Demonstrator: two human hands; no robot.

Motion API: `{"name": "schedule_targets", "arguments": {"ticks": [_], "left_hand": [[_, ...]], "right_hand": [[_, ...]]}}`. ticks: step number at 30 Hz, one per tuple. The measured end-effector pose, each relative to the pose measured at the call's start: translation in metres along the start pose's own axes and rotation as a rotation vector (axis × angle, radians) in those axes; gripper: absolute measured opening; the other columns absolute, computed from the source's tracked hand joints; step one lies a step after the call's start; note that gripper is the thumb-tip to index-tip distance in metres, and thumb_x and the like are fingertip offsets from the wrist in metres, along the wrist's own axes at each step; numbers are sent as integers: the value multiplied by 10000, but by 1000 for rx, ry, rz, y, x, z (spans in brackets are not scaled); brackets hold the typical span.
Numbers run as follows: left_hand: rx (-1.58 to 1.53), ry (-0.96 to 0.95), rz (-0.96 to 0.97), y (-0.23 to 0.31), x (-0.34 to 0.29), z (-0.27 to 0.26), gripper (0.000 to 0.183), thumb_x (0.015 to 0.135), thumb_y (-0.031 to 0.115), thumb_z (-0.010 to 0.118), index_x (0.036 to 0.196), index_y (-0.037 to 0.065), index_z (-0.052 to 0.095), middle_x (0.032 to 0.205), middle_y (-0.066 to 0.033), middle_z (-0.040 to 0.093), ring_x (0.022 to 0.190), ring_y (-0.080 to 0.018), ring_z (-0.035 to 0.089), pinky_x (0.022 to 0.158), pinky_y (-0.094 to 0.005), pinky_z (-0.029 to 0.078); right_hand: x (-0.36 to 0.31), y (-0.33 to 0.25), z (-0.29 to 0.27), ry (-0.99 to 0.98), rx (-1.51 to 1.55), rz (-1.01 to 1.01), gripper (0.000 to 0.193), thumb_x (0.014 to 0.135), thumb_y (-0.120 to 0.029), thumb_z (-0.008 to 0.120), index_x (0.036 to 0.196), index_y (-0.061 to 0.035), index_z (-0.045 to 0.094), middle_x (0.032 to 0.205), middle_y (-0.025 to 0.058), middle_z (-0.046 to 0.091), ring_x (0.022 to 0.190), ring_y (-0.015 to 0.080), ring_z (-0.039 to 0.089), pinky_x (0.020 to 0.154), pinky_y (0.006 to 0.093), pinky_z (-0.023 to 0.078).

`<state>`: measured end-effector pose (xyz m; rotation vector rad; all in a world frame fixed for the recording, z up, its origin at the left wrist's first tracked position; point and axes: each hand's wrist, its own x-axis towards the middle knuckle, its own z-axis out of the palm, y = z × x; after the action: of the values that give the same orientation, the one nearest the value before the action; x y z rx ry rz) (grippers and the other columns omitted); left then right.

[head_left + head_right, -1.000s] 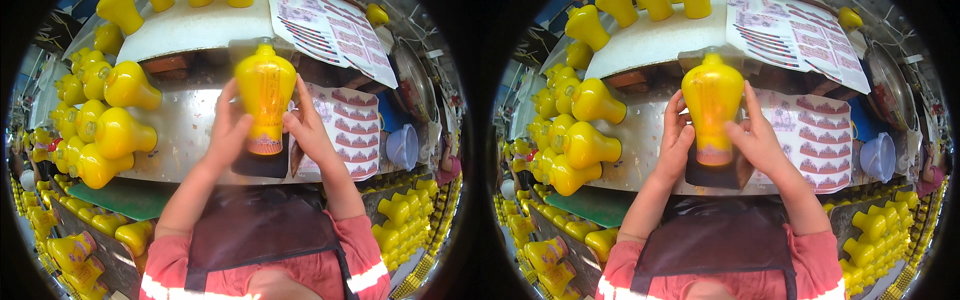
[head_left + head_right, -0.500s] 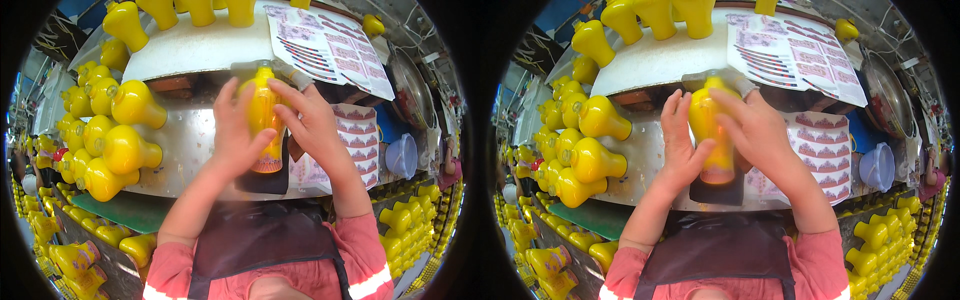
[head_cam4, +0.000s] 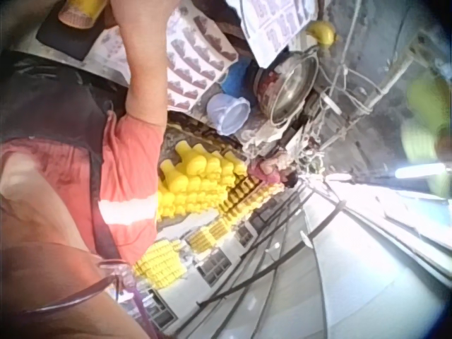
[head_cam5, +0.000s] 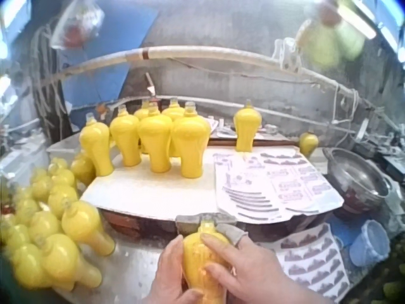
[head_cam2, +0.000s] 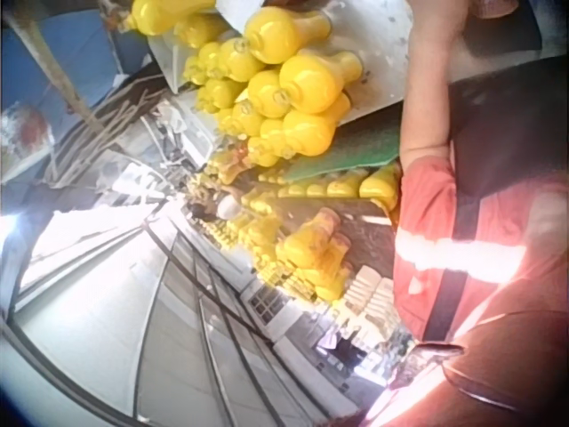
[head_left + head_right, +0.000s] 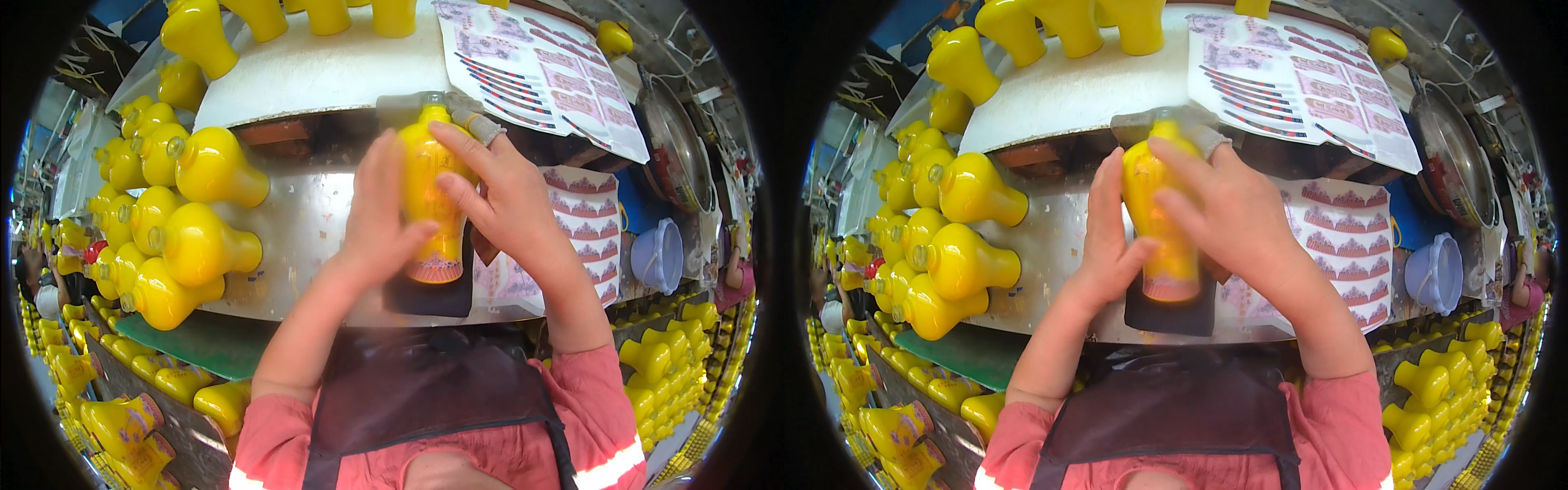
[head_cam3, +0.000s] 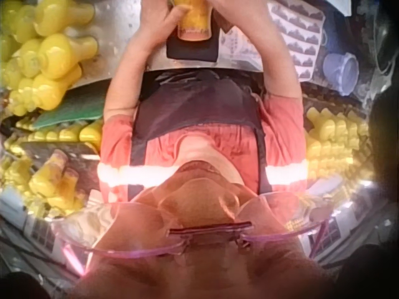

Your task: The person applies adhesive labels to yellow plastic bottles on a metal workbench. They peel each label from a sheet, wrap it around the bottle body, smooth it, and place the labeled bottle aside. The person also handles a white bottle and applies a pink paper seal around its neck.

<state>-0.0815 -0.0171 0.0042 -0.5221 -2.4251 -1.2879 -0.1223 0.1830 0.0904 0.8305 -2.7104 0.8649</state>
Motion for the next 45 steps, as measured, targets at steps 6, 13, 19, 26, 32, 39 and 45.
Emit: {"name": "schedule_targets", "arguments": {"ticks": [6,13,19,26,32,39,45], "left_hand": [[-364,53,-228,-5,-21,16,977,981,665,454,1602,-33,169,1588,-289,285,1470,-441,304,1220,-494,238],[-403,62,-266,-1,-35,21,874,997,491,553,1621,17,166,1520,-243,350,1361,-390,418,1173,-475,319],[-627,72,-278,4,-34,21,832,1002,352,605,1633,52,152,1494,-183,325,1317,-313,480,1106,-445,430],[-698,81,-283,8,-28,18,847,986,279,663,1628,65,153,1508,-162,321,1318,-286,498,1089,-437,460],[-760,138,-349,14,-27,25,840,959,218,701,1609,78,188,1502,-166,345,1310,-283,515,1090,-438,462],[-574,104,-305,4,-28,20,785,969,239,639,1596,51,207,1496,-185,361,1364,-303,454,1121,-455,420],[-441,234,-193,-10,23,18,576,1023,304,526,1503,20,380,1453,-159,440,1322,-270,481,1127,-407,388]], "right_hand": [[-21,19,5,20,405,213,659,922,-235,667,1549,-186,469,897,125,558,723,251,588,716,378,515],[-55,22,34,-70,677,366,984,864,-178,726,1641,-19,143,1577,239,425,764,133,614,775,282,530],[-59,28,42,-48,742,321,1020,860,-204,732,1649,-30,110,1598,237,392,775,121,606,764,264,528],[-58,23,41,-51,811,397,933,922,-201,673,1648,-25,114,1571,207,435,779,110,597,750,263,525],[-58,13,41,-33,660,417,940,921,-219,693,1642,-12,126,1532,219,476,767,127,620,729,275,533],[-55,14,37,-47,708,442,928,917,-231,699,1632,7,157,1534,236,474,757,123,620,728,277,531],[-52,7,34,0,609,439,962,889,-292,730,1625,10,189,1424,240,557,725,154,627,687,295,525]]}}
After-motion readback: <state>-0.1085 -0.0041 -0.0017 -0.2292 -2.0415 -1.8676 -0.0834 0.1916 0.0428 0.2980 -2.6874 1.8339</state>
